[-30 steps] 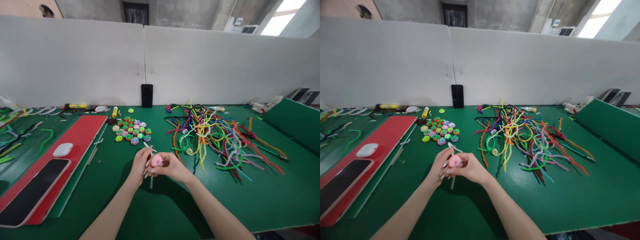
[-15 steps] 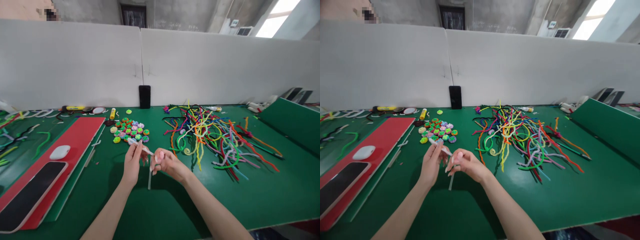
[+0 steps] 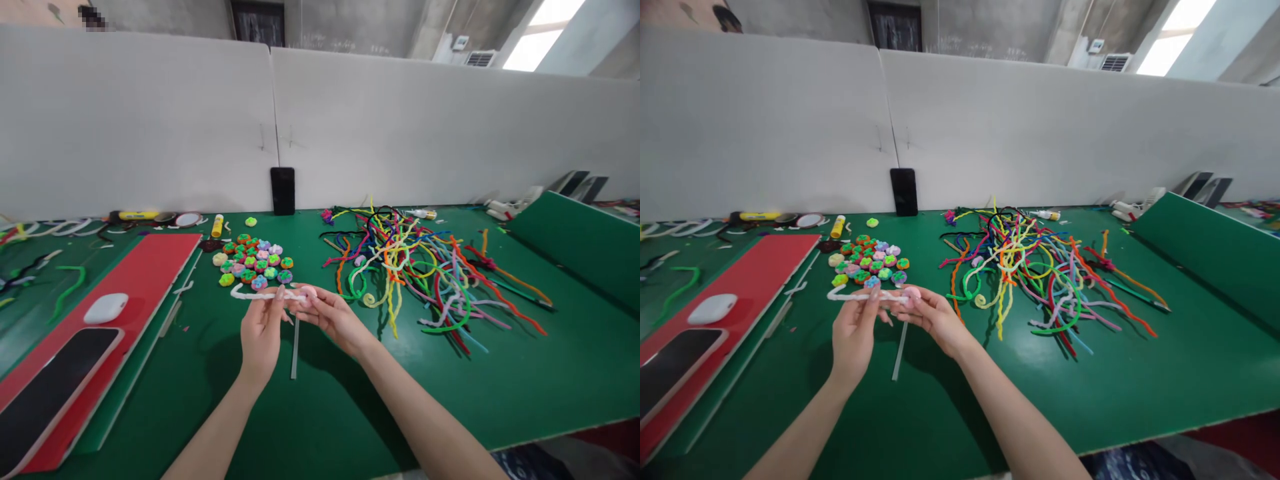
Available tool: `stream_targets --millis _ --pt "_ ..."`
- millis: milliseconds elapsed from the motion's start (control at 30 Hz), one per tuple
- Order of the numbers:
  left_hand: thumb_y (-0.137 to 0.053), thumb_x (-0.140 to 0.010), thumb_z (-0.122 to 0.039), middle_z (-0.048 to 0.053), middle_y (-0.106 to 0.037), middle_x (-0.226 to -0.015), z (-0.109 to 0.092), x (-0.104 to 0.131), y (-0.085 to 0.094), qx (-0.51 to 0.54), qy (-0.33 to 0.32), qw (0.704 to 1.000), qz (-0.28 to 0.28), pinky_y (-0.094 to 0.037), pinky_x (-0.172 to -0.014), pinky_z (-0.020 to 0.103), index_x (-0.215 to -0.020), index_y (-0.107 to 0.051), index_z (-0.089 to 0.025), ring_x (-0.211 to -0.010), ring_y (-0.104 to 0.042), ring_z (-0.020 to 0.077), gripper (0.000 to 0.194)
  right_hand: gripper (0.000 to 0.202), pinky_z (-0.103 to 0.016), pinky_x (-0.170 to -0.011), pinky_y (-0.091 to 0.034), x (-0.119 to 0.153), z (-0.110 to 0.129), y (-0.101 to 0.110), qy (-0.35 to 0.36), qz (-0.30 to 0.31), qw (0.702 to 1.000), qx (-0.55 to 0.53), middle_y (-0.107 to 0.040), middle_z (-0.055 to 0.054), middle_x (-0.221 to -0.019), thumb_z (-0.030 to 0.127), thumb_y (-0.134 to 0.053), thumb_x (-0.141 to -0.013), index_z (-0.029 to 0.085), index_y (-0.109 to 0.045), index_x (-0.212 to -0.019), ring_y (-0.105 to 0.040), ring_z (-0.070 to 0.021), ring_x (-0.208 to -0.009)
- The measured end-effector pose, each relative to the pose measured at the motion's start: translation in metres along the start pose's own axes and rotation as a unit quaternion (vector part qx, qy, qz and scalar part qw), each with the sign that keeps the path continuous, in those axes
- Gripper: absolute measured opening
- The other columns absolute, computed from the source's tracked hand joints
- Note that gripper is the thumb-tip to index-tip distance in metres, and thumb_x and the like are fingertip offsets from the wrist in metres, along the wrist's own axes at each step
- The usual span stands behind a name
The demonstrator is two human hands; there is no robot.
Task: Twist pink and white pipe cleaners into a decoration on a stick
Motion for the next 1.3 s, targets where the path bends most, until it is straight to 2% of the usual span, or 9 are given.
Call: stream_targets --millis 233,400,533,633,767,933,1100,1300 --pt "-0.051 -0.077 -0.037 0.001 -0.062 -0.076 0.0 -0.002 -0.002 0.04 0.045 0.998 0.031 -0.041 -0.053 0.021 -0.084 -0.055 -0.02 -0.061 -0.055 0.0123 0.018 0.041 -0.03 -0.074 -0.049 -0.001 0.001 -0.002 0.025 -0.054 0.995 0.079 -0.065 -0.006 -0.091 0.044 -0.057 -0.074 0.015 -0.057 -0.105 -0.063 -0.0171 -0.082" --pt "-0.052 -0.077 -0.038 -0.001 -0.06 -0.069 0.003 -0.005 -0.001 0.051 0.054 0.996 0.04 -0.039 -0.049 0.02 -0.083 -0.053 -0.02 -0.055 -0.052 0.0107 0.019 0.041 -0.03 -0.068 -0.051 -0.002 0.001 -0.003 0.046 -0.066 0.989 0.127 -0.064 -0.005 -0.091 0.047 -0.056 -0.073 0.016 -0.059 -0.1 -0.062 -0.0165 -0.078" --pt "-0.06 -0.071 -0.035 -0.002 -0.056 -0.065 0.005 -0.009 -0.001 0.046 0.057 0.997 0.034 -0.037 -0.048 0.019 -0.078 -0.058 -0.019 -0.053 -0.049 0.0095 0.018 0.039 -0.026 -0.058 -0.049 -0.002 -0.002 -0.003 0.042 -0.026 0.984 0.169 -0.063 -0.003 -0.075 0.049 -0.051 -0.076 0.017 -0.058 -0.096 -0.06 -0.0131 -0.061" --pt "-0.063 -0.067 -0.033 0.0 -0.059 -0.074 0.007 -0.011 0.0 0.023 0.054 0.998 0.028 -0.039 -0.053 0.02 -0.073 -0.062 -0.018 -0.061 -0.052 0.0111 0.016 0.035 -0.023 -0.053 -0.046 0.0 -0.006 -0.003 0.039 0.005 0.981 0.189 -0.059 0.0 -0.066 0.05 -0.047 -0.079 0.018 -0.055 -0.09 -0.054 -0.0096 -0.051" --pt "-0.062 -0.069 -0.028 0.001 -0.058 -0.077 0.012 -0.012 0.002 -0.038 -0.006 0.998 0.045 -0.041 -0.063 0.022 -0.07 -0.062 -0.019 -0.069 -0.053 0.0131 0.01 0.034 -0.021 -0.05 -0.042 0.002 -0.007 -0.005 0.029 0.028 0.977 0.208 -0.054 0.002 -0.062 0.051 -0.04 -0.082 0.019 -0.052 -0.08 -0.049 -0.0078 -0.048" --pt "-0.061 -0.069 -0.027 0.002 -0.057 -0.081 0.017 -0.013 0.004 -0.092 -0.047 0.993 0.048 -0.04 -0.062 0.022 -0.072 -0.059 -0.02 -0.068 -0.051 0.0133 0.008 0.035 -0.019 -0.046 -0.038 0.004 -0.004 -0.007 0.027 0.05 0.97 0.235 -0.052 0.003 -0.065 0.047 -0.047 -0.08 0.017 -0.05 -0.099 -0.044 -0.0058 -0.046" --pt "-0.06 -0.07 -0.031 0.002 -0.052 -0.081 0.017 -0.016 0.004 -0.077 -0.007 0.993 0.085 -0.037 -0.057 0.022 -0.069 -0.063 -0.018 -0.067 -0.048 0.012 0.013 0.037 -0.018 -0.046 -0.038 0.004 -0.003 -0.006 0.017 0.092 0.967 0.236 -0.053 0.003 -0.068 0.042 -0.049 -0.081 0.016 -0.046 -0.107 -0.043 -0.005 -0.046" --pt "-0.059 -0.071 -0.034 -0.001 -0.047 -0.072 0.015 -0.018 0.005 -0.001 0.061 0.993 0.101 -0.035 -0.061 0.022 -0.059 -0.058 -0.016 -0.07 -0.045 0.0118 0.021 0.028 -0.02 -0.05 -0.041 0.005 0.001 -0.006 0.007 0.097 0.969 0.228 -0.054 0.002 -0.067 0.04 -0.052 -0.079 0.014 -0.048 -0.09 -0.048 -0.0058 -0.049"
Point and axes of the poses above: each hand's wrist, its own x-axis away from the middle knuckle, its own y-axis out of the back of the hand, z = x × y, the point moved 1 cm from there along -x, towards the middle knuckle
